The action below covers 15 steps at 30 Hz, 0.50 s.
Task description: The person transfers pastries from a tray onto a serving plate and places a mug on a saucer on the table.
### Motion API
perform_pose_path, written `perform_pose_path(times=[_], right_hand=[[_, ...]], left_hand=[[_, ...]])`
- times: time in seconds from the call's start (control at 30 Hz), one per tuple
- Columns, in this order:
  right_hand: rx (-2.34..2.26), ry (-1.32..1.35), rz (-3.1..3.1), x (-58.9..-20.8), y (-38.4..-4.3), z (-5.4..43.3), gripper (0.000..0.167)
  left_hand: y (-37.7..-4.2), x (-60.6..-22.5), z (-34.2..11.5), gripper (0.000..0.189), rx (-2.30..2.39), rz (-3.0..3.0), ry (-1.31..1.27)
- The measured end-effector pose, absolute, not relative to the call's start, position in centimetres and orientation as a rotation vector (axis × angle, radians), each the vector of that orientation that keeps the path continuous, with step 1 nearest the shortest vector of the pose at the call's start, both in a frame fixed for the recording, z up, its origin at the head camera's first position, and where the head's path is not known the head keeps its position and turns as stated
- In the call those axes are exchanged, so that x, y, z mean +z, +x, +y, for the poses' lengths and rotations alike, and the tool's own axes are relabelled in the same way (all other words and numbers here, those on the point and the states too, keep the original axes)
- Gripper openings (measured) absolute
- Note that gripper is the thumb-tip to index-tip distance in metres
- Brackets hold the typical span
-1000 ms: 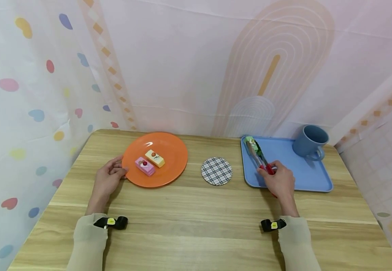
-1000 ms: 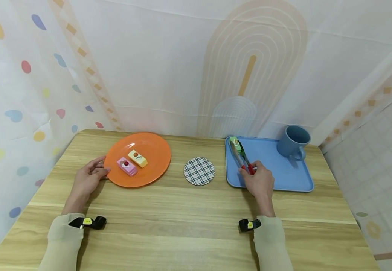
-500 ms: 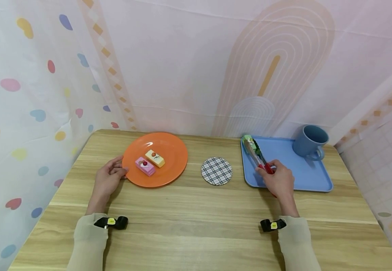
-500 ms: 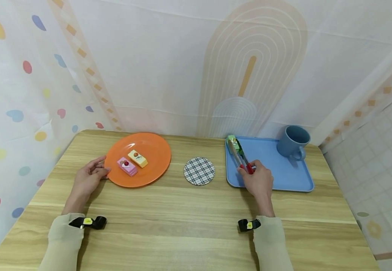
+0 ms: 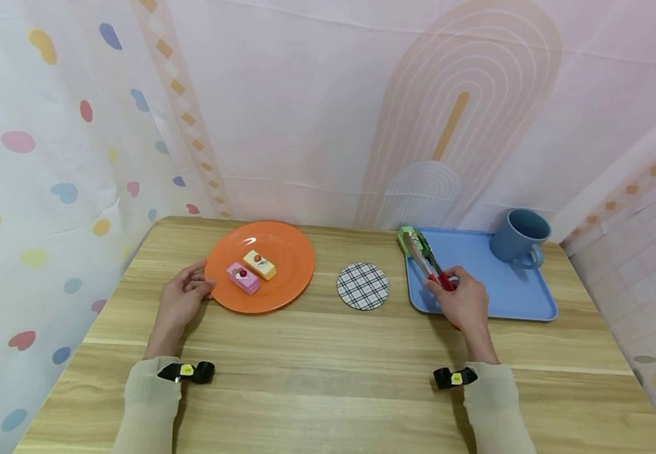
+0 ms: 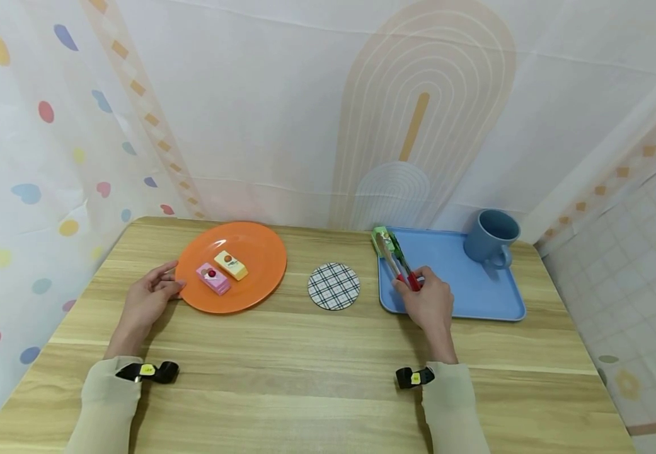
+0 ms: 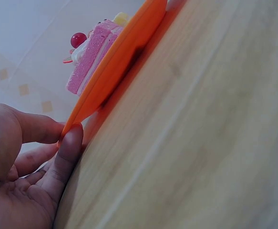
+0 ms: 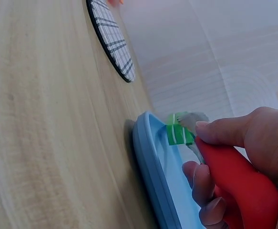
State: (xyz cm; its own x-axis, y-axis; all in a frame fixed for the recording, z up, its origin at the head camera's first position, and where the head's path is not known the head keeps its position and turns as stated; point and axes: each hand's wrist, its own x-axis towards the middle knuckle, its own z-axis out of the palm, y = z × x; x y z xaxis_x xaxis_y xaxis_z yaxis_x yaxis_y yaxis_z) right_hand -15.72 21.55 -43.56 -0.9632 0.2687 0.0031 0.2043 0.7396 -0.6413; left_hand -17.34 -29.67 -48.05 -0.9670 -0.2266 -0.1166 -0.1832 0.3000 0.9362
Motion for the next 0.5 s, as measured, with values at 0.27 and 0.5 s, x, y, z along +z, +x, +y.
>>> perform_pose_path(times=[0.27,0.5], right_hand=[[1.029,-0.347,-2.839,-43.20,-15.57,21.16,0.048],[1.033,-0.334,-2.848,-43.19,-15.57,20.61,0.046]], left_hand=[[-17.38,-48.12,-29.73,0.055,-1.801,-2.495,0.383],[-17.35,-48.12,-29.68,0.055,-1.799,-2.491,0.382]])
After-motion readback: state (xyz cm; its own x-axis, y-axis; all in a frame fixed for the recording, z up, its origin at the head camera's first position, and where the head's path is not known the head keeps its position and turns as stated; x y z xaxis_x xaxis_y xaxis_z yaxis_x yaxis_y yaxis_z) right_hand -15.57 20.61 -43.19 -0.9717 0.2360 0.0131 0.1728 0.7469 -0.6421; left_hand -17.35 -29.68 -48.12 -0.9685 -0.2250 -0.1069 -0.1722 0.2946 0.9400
